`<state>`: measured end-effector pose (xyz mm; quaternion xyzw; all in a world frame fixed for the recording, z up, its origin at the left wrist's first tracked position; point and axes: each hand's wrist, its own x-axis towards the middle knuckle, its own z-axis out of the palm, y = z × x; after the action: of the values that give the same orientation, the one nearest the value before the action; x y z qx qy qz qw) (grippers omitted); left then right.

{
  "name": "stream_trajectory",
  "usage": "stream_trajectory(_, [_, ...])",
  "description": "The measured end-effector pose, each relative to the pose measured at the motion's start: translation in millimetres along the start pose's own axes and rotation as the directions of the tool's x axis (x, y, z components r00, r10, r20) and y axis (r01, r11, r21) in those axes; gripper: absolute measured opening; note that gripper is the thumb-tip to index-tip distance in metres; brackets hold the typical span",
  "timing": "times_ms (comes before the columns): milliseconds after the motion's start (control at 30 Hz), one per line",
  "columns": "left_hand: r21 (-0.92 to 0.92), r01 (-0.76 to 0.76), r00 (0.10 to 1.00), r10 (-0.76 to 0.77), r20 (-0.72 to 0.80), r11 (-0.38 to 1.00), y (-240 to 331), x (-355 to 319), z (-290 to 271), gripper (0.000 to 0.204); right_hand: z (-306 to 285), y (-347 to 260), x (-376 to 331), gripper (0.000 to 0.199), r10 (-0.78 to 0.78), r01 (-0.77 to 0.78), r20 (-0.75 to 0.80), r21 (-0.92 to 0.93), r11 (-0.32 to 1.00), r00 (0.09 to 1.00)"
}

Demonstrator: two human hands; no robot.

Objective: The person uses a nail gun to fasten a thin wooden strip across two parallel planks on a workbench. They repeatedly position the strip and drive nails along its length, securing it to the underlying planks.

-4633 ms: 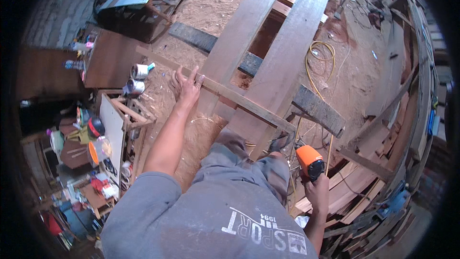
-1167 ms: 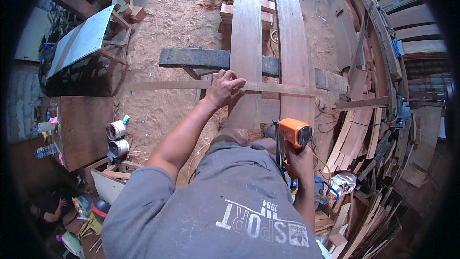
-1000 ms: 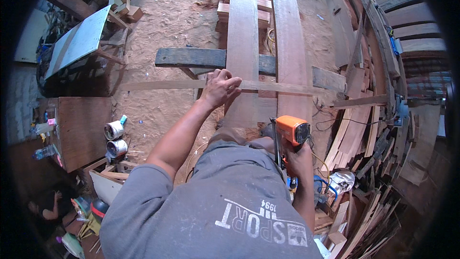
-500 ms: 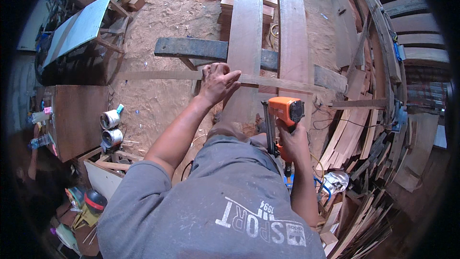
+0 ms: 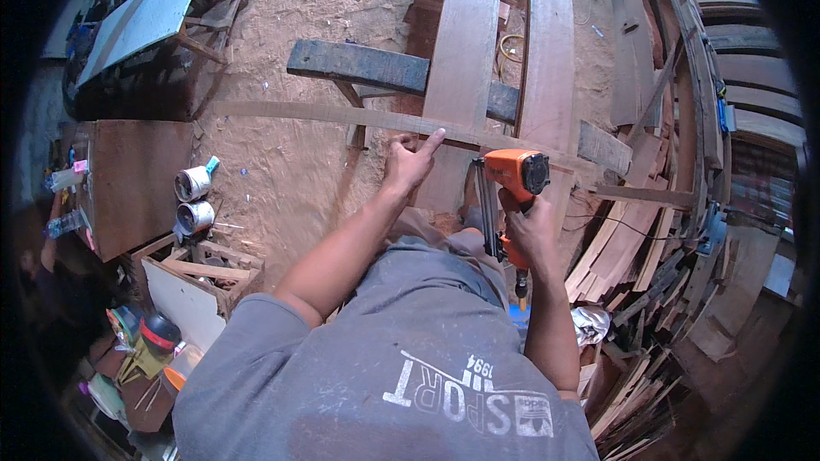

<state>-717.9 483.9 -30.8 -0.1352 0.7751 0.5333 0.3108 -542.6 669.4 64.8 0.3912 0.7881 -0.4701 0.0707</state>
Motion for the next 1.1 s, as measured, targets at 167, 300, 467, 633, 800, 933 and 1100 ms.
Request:
stream_trajectory(167, [0.08, -0.073, 0.997, 0.071, 0.032, 0.994, -15.4, 20.9, 8.0, 0.104, -0.2, -11.7, 2.7, 0.041, -0.085, 0.082, -0.008, -0.17, 0.982, 0.996])
stream_trajectory(300, [0.11, -0.132, 0.991, 0.131, 0.024, 0.985, -18.6, 21.2, 15.3, 0.106, 1.7, -4.6, 2.6, 0.038, -0.117, 0.106, -0.041, -0.207, 0.973, 0.992])
stream_trajectory(467, [0.144, -0.121, 0.992, 0.116, 0.038, 0.982, -33.1, 36.6, 20.3, 0.104, 2.0, -13.1, 2.6, 0.036, -0.115, 0.103, -0.052, -0.195, 0.975, 0.992])
stream_trajectory(633, [0.104, -0.156, 0.987, 0.151, 0.054, 0.982, -28.3, 30.4, 19.8, 0.101, 0.9, -20.8, 0.3, 0.035, -0.056, 0.049, -0.04, -0.156, 0.986, 0.998])
stream_trajectory(800, [0.081, -0.159, 0.986, 0.154, 0.066, 0.984, -30.8, 33.0, 21.4, 0.095, -2.4, -23.3, 0.2, 0.038, -0.033, 0.031, -0.004, -0.238, 0.971, 0.999])
stream_trajectory(933, [0.13, -0.158, 0.987, 0.152, 0.057, 0.979, -34.6, 37.9, 23.5, 0.095, -3.1, -28.3, -0.4, 0.038, -0.058, 0.052, -0.017, -0.249, 0.967, 0.998])
stream_trajectory(1100, [0.106, -0.143, 0.989, 0.14, 0.04, 0.984, -31.1, 33.1, 25.5, 0.096, -5.0, -24.3, 1.6, 0.039, -0.048, 0.037, -0.03, -0.293, 0.955, 0.998])
